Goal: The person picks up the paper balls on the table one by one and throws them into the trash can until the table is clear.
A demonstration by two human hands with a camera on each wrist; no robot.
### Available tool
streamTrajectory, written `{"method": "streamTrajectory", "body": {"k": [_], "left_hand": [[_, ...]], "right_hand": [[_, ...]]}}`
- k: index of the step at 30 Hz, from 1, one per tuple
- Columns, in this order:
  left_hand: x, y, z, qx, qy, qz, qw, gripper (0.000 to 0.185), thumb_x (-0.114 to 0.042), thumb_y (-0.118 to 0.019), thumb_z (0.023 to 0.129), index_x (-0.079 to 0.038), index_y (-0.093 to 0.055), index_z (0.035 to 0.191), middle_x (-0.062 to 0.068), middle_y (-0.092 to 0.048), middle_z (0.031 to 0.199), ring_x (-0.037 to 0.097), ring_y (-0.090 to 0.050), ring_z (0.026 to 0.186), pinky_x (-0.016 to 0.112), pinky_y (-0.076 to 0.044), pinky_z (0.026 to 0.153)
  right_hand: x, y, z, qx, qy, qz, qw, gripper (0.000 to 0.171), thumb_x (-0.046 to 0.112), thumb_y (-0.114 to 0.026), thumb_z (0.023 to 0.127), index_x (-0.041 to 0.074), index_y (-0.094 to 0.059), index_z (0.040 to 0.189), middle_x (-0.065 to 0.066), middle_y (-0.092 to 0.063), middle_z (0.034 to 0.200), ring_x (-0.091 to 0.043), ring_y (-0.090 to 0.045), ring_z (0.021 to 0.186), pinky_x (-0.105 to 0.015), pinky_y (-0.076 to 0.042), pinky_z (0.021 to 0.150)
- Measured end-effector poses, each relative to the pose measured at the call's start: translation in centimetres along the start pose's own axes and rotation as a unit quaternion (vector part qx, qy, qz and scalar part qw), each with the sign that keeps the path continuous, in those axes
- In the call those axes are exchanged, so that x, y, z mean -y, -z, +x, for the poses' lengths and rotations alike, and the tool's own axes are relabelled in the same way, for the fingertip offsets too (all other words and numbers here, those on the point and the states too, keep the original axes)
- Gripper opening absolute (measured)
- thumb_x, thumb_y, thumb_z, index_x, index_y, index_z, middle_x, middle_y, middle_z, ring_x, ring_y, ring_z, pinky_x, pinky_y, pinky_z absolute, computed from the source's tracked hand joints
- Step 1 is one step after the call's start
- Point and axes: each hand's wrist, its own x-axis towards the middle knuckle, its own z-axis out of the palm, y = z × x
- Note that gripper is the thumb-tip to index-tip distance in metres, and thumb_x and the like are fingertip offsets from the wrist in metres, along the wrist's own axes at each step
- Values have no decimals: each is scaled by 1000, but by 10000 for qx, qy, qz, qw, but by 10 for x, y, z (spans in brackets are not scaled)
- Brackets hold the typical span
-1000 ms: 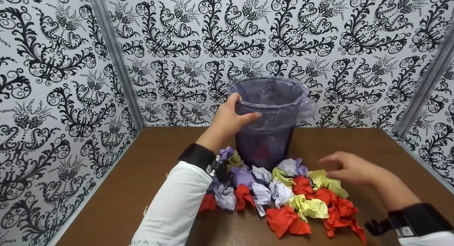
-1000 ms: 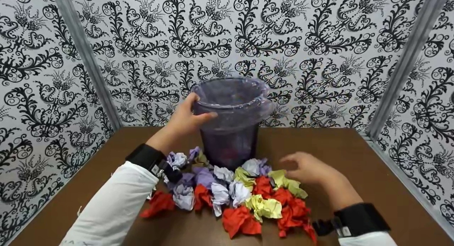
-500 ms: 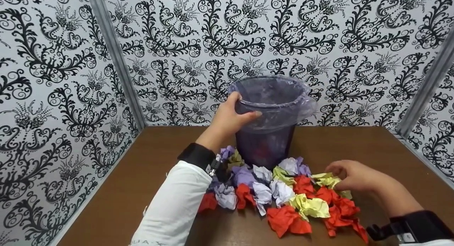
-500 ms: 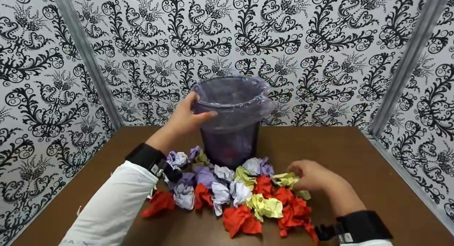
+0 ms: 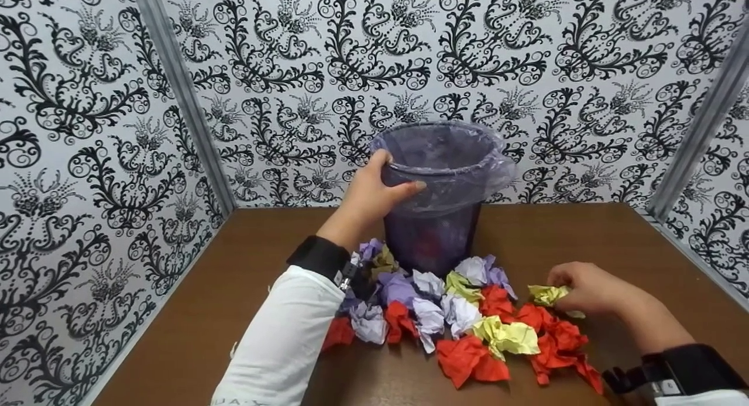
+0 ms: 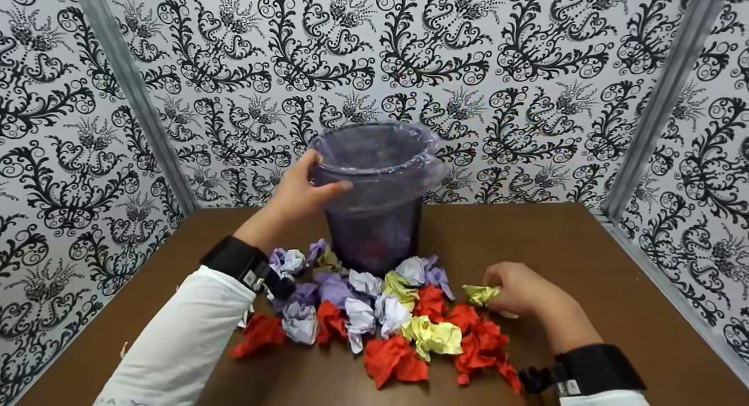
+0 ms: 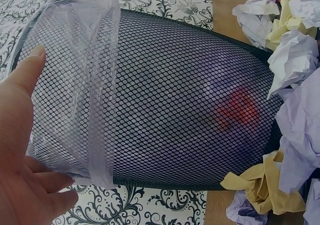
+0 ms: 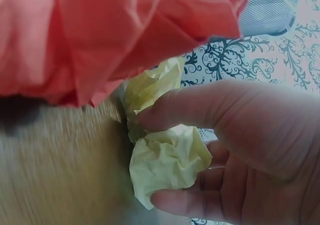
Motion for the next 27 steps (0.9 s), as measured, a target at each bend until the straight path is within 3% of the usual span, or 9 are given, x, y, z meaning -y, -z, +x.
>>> {"method": "streamTrajectory", "body": {"k": [10,18,23,27], "left_hand": [[-1,1,-1,18,13,17,10000,66,-61,-81,62,-32,-50,113,-8,-62,107,12,-63,96,38,-54,87],[0,2,0,-109,-41,119,9999,66,-64,-80,61,-33,-50,112,-8,-62,105,12,-62,95,37,-54,86],[2,-2,2,-208,-129,406,9989,78,-71,-77,57,-34,-49,121,-7,-62,109,13,-60,99,38,-51,90],[3,-2,3,-183,-74,369,9991,81,-70,-77,57,-35,-48,124,-6,-61,113,14,-60,101,40,-51,91]], "right_hand": [[-5,8,-4,-321,-34,72,9995,19,10,-73,67,21,-64,80,7,-60,75,-10,-52,67,-23,-45,57],[-2,18,-7,-719,-63,465,9963,23,7,-73,70,16,-66,90,-2,-62,81,-13,-57,68,-26,-51,54],[0,24,-12,-1163,168,379,9923,23,8,-73,73,17,-67,93,0,-63,80,-7,-57,65,-25,-51,54],[1,30,-13,-1483,231,259,9883,23,11,-77,75,21,-67,93,2,-65,81,-7,-58,69,-24,-50,59]]}}
